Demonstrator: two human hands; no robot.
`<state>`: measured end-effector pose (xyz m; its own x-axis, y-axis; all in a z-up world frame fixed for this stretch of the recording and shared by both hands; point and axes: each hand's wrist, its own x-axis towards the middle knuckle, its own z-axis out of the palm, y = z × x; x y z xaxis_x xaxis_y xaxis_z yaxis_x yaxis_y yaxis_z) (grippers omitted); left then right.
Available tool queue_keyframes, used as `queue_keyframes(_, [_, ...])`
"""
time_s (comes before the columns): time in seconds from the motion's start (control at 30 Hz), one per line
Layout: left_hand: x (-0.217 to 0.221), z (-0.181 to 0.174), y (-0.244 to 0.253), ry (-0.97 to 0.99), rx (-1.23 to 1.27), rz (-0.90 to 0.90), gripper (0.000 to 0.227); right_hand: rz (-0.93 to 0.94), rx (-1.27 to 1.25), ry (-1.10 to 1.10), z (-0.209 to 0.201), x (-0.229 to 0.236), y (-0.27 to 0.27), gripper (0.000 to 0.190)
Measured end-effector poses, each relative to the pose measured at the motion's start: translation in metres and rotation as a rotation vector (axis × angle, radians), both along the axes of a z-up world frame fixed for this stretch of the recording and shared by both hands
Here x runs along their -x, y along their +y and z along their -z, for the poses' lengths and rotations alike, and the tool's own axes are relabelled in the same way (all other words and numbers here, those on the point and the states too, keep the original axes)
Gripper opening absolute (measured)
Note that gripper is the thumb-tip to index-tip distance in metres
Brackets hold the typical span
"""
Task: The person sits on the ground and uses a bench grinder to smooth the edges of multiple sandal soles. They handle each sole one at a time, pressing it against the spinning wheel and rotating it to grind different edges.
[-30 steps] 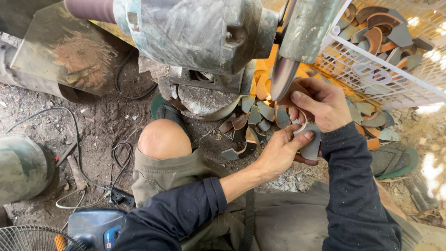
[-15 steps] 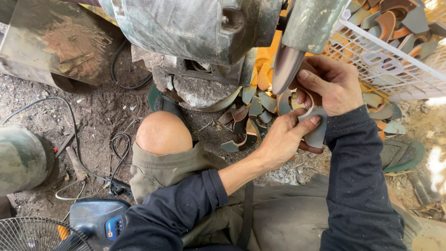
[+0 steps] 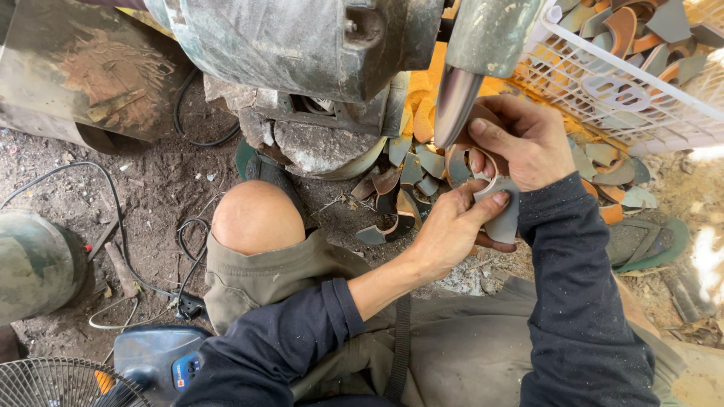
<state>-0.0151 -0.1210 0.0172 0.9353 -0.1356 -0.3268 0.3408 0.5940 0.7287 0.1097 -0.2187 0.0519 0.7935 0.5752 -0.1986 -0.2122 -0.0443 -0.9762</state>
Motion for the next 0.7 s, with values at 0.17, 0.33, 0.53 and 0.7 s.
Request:
queue_keyframes(0.17, [0.018, -0.005, 0.001, 0.012, -0.012, 0.052, 0.047, -0.028, 0.020, 0.048, 0.002, 0.015, -0.003, 0.035])
queue_keyframes(0.33, [0.038, -0.023, 0.006, -0.017, -0.674, 0.056, 0.033, -0.056, -0.031, 0.077, -0.008, 0.032, -0.026, 0.035])
queue_keyframes(0.53, [0.038, -0.036, 0.011, 0.008, -0.804, 0.029, 0.033, 0.038, 0.082, 0.080, -0.015, 0.036, -0.036, 0.036])
queue_keyframes(0.7, [0.033, -0.017, 0.008, -0.133, -0.839, -0.166, 0.055, 0.223, -0.016, 0.000, -0.011, 0.035, -0.030, 0.018])
